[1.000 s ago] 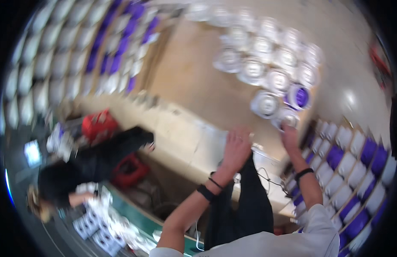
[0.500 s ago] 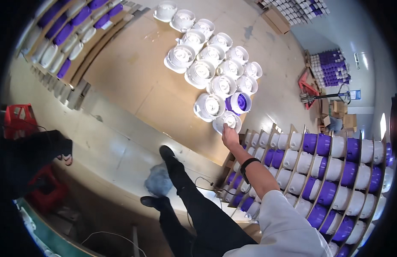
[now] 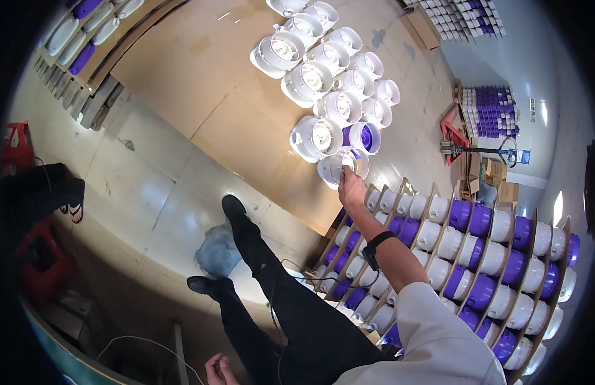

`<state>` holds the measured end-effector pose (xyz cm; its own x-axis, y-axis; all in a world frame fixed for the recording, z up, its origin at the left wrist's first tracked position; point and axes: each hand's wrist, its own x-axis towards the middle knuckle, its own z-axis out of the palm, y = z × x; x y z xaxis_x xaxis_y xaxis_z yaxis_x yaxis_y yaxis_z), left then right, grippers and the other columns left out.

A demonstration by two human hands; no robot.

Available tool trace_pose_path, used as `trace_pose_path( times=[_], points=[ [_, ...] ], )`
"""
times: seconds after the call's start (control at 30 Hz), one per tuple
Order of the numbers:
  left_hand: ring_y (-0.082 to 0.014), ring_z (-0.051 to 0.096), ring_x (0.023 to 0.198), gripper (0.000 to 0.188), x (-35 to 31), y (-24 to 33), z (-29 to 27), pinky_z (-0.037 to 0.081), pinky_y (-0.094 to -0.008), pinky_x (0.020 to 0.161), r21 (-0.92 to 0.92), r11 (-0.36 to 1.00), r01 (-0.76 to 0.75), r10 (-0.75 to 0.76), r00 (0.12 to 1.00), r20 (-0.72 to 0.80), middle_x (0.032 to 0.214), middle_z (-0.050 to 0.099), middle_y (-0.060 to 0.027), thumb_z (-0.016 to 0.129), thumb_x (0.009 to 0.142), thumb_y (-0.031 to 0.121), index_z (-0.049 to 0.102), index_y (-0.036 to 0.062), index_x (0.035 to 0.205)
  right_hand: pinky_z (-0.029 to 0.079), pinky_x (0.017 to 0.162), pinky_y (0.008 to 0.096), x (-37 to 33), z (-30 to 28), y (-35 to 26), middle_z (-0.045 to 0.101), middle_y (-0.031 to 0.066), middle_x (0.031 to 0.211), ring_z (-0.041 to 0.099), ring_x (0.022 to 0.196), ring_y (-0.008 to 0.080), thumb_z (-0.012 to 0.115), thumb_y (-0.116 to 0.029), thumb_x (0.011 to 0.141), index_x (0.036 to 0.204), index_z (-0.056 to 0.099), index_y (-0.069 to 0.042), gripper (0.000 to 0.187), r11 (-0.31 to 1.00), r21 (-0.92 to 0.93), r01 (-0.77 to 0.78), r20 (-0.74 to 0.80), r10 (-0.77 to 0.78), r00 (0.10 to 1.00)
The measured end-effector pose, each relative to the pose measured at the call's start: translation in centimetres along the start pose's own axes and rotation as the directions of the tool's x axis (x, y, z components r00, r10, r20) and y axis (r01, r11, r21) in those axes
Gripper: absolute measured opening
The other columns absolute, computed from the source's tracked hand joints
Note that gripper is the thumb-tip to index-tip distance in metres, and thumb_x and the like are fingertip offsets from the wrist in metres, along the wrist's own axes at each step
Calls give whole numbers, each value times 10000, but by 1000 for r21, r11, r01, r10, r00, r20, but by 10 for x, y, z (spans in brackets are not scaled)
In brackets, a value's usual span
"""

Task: The person picks white plastic components from a green conveyor belt and places them into larger white buckets arranged on a cardboard box. The person handles the items one at a time, occasionally picking up two components simultaneously, and continues this repetitive sorting process throughout the clip.

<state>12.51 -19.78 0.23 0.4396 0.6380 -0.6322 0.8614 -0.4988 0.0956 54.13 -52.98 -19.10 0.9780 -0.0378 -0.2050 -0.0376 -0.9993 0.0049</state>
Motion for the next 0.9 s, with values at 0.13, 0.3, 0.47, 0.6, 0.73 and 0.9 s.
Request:
trace_pose_path(
  times=[0.13,0.3,0.47,0.6,0.73,0.9],
  points=[
    [-135,597,723,281,9,-6,8,501,-218,661,-621,766,169,-18,970,242,948,635,-19,484,995,254,517,134,1246,492,759,538,4,10,20,655,241,902,621,854,449,512,-145,906,1078,551,-50,200,997,83,-10,5,10,1000],
    [-137,563,1046,266,10,-4,2,436,-184,922,-775,544,322,-8,925,379,1081,610,-88,519,972,106,516,70,1236,490,770,537,10,13,21,650,253,916,618,860,456,523,-157,901,1092,549,-55,217,994,101,-36,52,31,998],
    [-193,589,1021,286,11,5,-8,468,-253,895,-628,752,200,7,951,310,1109,615,-104,553,943,122,537,64,1224,485,756,538,17,22,24,651,253,898,618,847,457,519,-172,899,1040,570,-33,205,989,142,-36,28,33,999],
    [-193,603,948,185,-3,-14,2,475,-309,864,-741,666,86,-39,996,80,1012,629,-116,562,923,79,596,-20,1075,493,839,481,28,22,21,628,245,1085,618,978,399,565,-194,831,1239,530,-21,444,986,16,-163,97,161,982],
    [-193,630,933,187,-15,-41,-59,488,-313,845,-757,653,-13,-123,985,-122,998,657,-139,562,937,102,601,-17,1076,461,903,451,23,1,37,600,215,1160,600,1021,376,592,-88,787,1235,509,-9,462,957,264,122,-85,-103,991],
    [-174,630,848,175,-104,-154,-126,496,-301,788,-782,623,-10,-472,793,-386,913,668,-119,569,929,92,602,-21,1059,501,649,353,-103,-77,-139,623,121,746,638,711,237,557,-65,868,1045,537,-13,186,587,547,597,243,-793,558]
  ],
)
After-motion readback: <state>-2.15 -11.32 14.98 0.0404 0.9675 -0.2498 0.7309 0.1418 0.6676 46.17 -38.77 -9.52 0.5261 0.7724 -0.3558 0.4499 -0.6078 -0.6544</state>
